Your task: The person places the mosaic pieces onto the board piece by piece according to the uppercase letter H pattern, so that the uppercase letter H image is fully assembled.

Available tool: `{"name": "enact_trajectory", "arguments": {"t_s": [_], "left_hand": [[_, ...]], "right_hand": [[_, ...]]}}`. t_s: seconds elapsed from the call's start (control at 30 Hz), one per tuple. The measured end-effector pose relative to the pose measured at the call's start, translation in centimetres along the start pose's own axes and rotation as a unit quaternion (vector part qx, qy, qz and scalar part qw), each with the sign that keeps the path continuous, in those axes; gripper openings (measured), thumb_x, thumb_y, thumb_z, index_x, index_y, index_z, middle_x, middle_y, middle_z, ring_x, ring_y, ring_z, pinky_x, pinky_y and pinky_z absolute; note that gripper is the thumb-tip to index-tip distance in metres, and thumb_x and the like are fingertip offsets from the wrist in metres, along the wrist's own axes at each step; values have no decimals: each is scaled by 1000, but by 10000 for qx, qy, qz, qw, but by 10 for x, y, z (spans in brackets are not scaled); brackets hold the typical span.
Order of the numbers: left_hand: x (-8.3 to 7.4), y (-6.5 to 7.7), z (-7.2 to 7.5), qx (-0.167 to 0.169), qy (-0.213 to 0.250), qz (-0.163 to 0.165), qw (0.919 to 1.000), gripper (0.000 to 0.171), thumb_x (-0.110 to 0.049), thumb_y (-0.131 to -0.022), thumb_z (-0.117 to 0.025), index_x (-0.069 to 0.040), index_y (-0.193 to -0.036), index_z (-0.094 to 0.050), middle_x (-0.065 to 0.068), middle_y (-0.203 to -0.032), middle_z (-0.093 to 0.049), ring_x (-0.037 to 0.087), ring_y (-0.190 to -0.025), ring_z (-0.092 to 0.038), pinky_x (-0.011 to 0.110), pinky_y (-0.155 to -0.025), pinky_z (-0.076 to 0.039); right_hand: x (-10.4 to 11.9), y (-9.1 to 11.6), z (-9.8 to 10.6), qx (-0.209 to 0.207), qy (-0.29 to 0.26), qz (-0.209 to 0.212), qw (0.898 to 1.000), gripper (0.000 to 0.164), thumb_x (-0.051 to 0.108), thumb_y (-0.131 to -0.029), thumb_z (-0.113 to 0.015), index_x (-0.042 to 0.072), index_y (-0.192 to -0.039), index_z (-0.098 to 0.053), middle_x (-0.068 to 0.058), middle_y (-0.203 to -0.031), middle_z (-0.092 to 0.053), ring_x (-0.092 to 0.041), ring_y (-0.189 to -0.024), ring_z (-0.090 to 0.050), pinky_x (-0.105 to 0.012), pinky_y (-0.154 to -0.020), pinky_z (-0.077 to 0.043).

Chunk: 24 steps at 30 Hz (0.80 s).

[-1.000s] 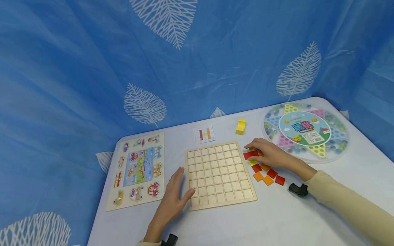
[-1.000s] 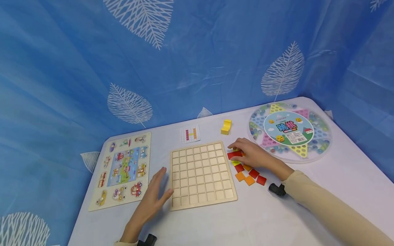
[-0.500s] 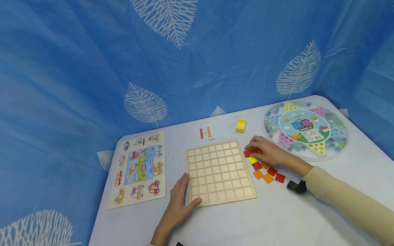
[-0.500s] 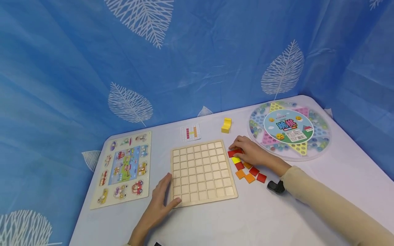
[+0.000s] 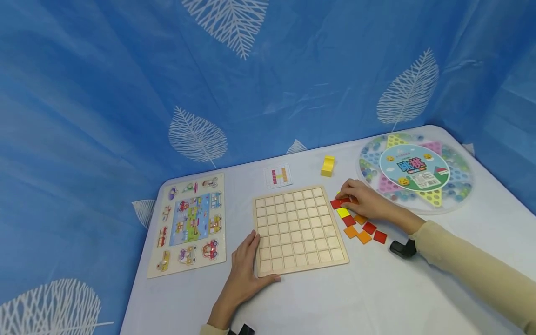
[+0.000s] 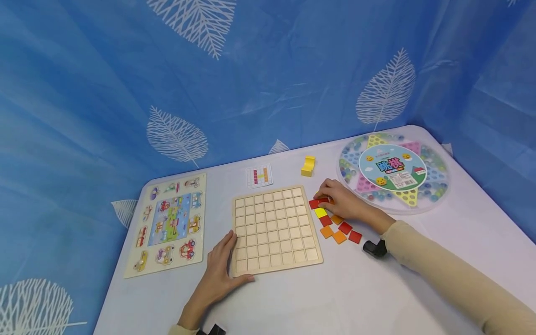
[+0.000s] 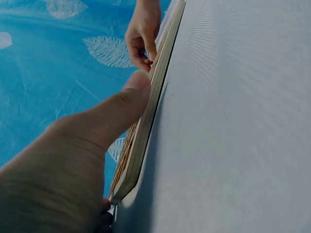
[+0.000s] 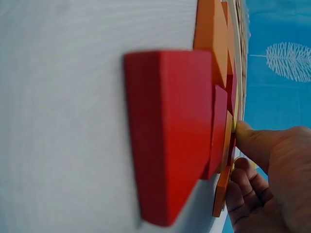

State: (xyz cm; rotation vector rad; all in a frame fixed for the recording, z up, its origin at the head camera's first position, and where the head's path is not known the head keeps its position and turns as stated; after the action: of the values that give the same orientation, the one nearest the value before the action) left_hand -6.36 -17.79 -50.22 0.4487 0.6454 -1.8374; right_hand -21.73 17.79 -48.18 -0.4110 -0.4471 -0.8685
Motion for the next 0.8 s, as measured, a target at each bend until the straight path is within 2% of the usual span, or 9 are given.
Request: {"name": "enact_trajectory", "arguments": {"t_s": [0.23, 0.43, 0.8], "left_hand": [[-1, -1, 0, 24, 74, 125, 9999, 116, -50, -62, -89, -2, -151, -33, 15, -159, -29, 33, -144, -29, 50, -107, -24], [0, 1, 0, 58, 62, 253, 9996, 115, -55, -64, -86, -2, -151, -34, 14, -159, -29, 33, -144, -29, 49, -108, -22], [2, 0, -2, -82, 16, 82, 9999, 116, -53, -63, -87, -3, -152, -33, 15, -158, -30, 32, -143, -30, 45, -107, -21]], "right_hand": [[-2, -4, -2, 48, 96, -55, 9999, 19, 18, -88, -74, 13, -106, -72, -1, -101, -55, -14, -90, -46, -31, -76, -41], [-2, -7, -6, 130, 161, -101, 9997, 20, 20, -87, -75, 14, -106, -72, 1, -100, -55, -12, -91, -48, -30, -78, -45], [-4, -7, -6, 113, 269, -123, 9995, 22, 18, -87, -75, 15, -108, -72, 1, -101, -54, -12, -92, -46, -32, -79, -44]]}}
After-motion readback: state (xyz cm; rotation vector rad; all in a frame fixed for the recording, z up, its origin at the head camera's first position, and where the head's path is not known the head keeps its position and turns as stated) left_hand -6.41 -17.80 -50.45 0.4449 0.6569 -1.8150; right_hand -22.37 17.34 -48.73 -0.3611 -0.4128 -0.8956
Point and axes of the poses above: each hand's wrist, its own y-axis away from the middle knuckle, its own z-axis out of the back of the hand, x = y × z, the point moved 3 cm from there along -y, towards the middle knuckle
